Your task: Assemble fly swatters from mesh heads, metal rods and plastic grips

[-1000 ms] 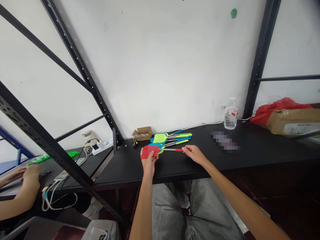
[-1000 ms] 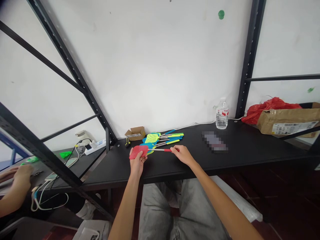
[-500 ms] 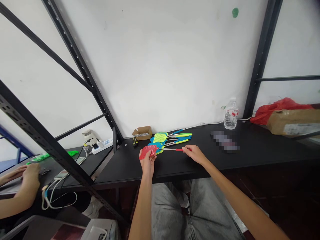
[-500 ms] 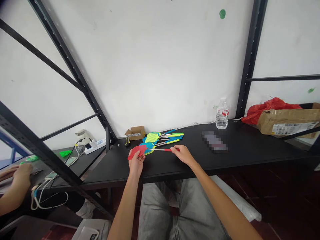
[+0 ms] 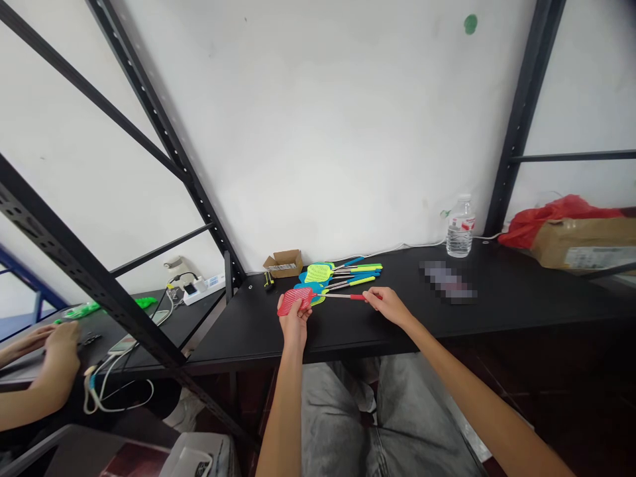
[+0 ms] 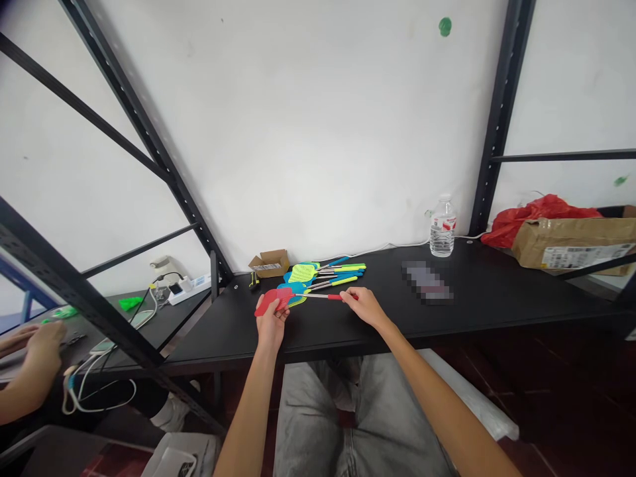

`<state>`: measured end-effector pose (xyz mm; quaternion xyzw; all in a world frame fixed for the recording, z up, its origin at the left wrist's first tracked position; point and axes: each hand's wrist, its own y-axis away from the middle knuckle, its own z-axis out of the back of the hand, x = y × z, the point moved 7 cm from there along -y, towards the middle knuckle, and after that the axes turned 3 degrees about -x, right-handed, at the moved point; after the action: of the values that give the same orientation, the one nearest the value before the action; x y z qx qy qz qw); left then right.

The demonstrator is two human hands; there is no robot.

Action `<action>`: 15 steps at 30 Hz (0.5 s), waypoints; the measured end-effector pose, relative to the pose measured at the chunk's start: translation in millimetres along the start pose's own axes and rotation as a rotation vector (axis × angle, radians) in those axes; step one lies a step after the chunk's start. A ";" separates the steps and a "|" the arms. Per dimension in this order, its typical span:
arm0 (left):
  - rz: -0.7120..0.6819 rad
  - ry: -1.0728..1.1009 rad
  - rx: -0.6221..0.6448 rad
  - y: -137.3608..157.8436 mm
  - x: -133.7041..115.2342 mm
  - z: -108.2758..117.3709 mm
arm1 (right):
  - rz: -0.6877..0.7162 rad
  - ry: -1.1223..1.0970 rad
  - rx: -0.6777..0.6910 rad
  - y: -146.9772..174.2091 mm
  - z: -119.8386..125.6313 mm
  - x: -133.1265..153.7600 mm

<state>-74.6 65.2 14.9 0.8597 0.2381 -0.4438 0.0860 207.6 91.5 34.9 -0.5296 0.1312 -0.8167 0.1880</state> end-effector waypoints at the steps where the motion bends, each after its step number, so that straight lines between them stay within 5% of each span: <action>1: 0.002 0.000 -0.005 -0.1 0.2 0.3 | -0.001 0.000 0.002 -0.1 -0.2 -0.3; 15: -0.041 -0.055 -0.001 2.2 -2.9 -2.1 | -0.004 0.001 0.004 -0.1 0.4 0.7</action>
<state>-73.5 63.1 18.4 0.8421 0.2533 -0.4686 0.0839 207.8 91.3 35.6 -0.5293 0.1287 -0.8174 0.1876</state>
